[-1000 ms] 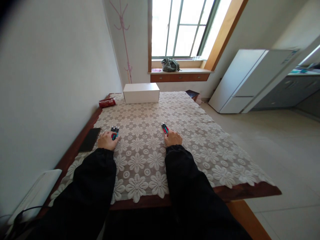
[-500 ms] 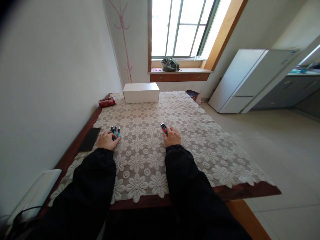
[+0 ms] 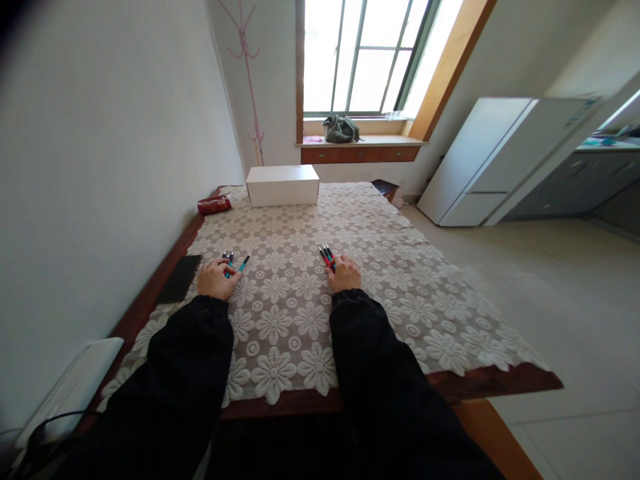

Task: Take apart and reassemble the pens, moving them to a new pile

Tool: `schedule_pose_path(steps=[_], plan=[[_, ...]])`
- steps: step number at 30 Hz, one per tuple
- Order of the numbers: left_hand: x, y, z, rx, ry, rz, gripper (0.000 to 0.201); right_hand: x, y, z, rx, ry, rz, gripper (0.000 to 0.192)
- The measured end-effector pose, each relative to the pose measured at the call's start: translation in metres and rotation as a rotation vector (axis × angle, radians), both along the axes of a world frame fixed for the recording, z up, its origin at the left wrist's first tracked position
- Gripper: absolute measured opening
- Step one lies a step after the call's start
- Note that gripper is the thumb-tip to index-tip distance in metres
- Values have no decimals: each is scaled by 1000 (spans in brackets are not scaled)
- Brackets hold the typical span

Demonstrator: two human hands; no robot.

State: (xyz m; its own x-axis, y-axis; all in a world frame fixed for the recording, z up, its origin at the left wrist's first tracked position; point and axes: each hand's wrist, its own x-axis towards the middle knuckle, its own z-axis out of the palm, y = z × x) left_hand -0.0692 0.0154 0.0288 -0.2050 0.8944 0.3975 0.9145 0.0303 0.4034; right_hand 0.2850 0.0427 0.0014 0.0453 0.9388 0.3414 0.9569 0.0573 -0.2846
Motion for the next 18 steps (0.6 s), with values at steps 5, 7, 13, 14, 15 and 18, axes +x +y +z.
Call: schedule_pose_path(steps=[5, 7, 13, 14, 15, 18], plan=[[5, 4, 0, 162, -124, -123, 16, 0, 1, -2, -8, 6, -21, 18], [10, 3, 0, 194, -209, -164, 17, -1, 0, 0, 16, 7, -32, 22], [30, -4, -1, 45, -541, -257, 23, -20, -9, 17, 97, 186, 219, 25], [34, -6, -2, 29, -579, -279, 24, -26, -11, 20, 64, 219, 320, 25], [37, -7, -2, 17, -616, -305, 25, -32, -15, 21, 27, 246, 418, 26], [48, -11, -4, -25, -727, -386, 29, -53, -25, 22, -66, 315, 602, 27]])
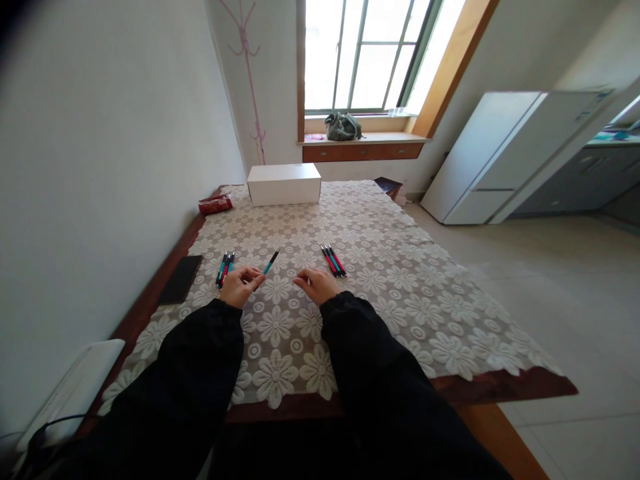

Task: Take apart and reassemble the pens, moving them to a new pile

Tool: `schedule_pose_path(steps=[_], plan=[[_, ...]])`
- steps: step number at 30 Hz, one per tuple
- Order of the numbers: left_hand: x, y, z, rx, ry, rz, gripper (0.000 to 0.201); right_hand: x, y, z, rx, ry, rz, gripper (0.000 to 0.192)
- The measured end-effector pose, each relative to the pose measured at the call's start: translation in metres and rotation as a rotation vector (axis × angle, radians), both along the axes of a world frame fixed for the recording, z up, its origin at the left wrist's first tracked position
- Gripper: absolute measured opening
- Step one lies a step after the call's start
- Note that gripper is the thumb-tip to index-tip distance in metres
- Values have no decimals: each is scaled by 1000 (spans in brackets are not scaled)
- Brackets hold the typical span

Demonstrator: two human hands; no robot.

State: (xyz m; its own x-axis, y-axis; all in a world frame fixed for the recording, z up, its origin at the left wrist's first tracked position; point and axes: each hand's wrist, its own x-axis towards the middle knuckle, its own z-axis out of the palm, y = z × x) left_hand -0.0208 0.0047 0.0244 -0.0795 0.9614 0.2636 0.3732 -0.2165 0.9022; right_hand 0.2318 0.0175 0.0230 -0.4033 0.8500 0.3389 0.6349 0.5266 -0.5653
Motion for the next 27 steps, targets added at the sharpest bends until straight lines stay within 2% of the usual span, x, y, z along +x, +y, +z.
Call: schedule_pose_path(steps=[4, 8, 14, 17, 19, 22, 24, 27], plan=[[15, -6, -5, -69, -103, -157, 33, -25, -13, -6, -146, 185, 100, 29], [24, -14, -9, -97, -58, -295, 33, -37, -21, -10, -285, 340, 137, 35], [19, -16, -6, 29, 209, -360, 24, -37, -21, -10, -405, 463, 165, 36], [12, -12, -2, 150, 317, -299, 18, -35, -19, -9, -492, 529, 226, 34], [8, -10, 1, 228, 359, -216, 26, -32, -18, -8, -510, 473, 231, 35], [3, -10, 5, 319, 414, -173, 43, -29, -16, -7, -331, 206, 172, 30], [3, -10, 6, 335, 455, -221, 36, -27, -16, -7, -192, 14, 144, 25], [4, -9, 3, 272, 490, -326, 18, -26, -17, -6, -105, -178, 136, 23]])
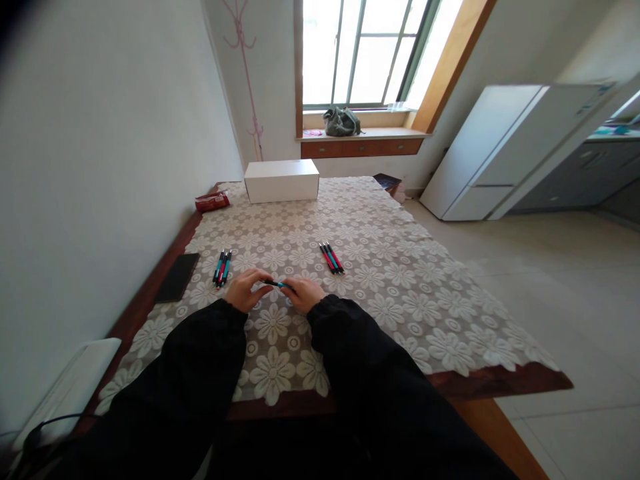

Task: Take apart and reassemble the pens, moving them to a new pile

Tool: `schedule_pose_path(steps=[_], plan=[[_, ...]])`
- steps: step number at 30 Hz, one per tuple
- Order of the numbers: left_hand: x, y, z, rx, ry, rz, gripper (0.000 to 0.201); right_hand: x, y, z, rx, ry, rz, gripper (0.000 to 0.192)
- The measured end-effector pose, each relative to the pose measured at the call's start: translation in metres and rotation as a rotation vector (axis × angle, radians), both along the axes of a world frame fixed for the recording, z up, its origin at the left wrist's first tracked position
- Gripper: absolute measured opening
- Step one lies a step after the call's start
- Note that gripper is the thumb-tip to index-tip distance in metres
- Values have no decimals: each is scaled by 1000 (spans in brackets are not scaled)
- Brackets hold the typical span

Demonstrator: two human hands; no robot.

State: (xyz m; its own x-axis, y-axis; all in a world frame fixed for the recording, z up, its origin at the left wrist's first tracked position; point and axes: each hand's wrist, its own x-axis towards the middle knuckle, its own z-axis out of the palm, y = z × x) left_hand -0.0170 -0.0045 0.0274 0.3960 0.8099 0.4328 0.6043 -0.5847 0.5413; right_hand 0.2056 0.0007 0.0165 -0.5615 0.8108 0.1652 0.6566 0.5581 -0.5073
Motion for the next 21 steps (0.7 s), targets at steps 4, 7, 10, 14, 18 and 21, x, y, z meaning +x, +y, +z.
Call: schedule_pose_path(steps=[4, 7, 10, 14, 18, 21], plan=[[1, 1, -6, -75, 40, -20, 15, 0, -1, 0, 68, -90, 2, 23], [2, 1, -6, -87, 89, -7, 18, 0, -1, 0, 110, -125, -11, 21], [3, -1, -4, -100, 131, -4, 18, 0, -1, -1, 129, -167, -2, 19], [5, -2, -1, -81, 165, -5, 16, -2, 0, -3, 137, -200, -2, 18], [6, -3, -1, -72, 196, 0, 16, -3, -1, -4, 135, -230, 5, 19], [6, -3, -1, -79, 197, -21, 16, -4, 0, -5, 145, -238, 28, 20]])
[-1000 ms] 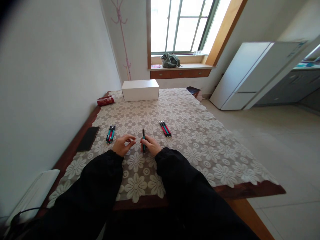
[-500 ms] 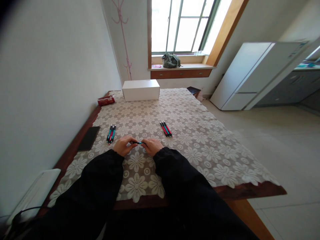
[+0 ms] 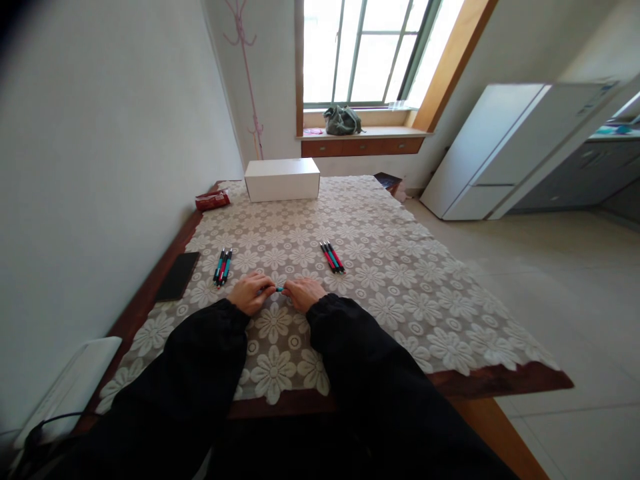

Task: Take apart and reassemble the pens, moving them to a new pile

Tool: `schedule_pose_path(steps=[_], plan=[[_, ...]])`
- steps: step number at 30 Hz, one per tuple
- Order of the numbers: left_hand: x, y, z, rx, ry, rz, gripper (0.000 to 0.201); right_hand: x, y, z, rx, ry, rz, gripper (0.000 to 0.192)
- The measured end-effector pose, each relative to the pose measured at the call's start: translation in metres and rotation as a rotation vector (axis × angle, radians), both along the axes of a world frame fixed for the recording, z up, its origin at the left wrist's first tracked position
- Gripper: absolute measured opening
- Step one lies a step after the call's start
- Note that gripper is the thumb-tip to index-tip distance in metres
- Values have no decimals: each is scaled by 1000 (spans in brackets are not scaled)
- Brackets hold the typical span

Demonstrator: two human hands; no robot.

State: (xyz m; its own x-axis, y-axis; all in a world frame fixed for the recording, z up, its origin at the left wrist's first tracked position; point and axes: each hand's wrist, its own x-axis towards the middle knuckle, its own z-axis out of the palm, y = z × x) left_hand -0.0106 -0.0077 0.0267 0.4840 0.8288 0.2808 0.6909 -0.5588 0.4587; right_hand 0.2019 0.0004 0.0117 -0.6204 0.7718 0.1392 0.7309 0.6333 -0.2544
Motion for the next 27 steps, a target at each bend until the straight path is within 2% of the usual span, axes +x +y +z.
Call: schedule_pose_path(steps=[6, 13, 17, 20, 24, 27], plan=[[2, -2, 2, -18, -7, -4, 18, 0, 0, -1, 27, -36, 16, 21], [3, -2, 2, -30, -29, 15, 39, 1, 0, 4, 34, 5, 29, 17], [3, -1, 0, -23, -78, 67, 22, 4, 0, 6, 4, 75, -1, 15], [2, 0, -2, -43, -87, 41, 23, 5, 0, 7, -10, 95, -8, 14], [2, 1, -4, -45, -78, 24, 13, 4, -1, 7, -15, 84, -4, 14], [2, 1, -5, -30, -75, 27, 17, 3, -1, 7, -1, 87, -3, 13]])
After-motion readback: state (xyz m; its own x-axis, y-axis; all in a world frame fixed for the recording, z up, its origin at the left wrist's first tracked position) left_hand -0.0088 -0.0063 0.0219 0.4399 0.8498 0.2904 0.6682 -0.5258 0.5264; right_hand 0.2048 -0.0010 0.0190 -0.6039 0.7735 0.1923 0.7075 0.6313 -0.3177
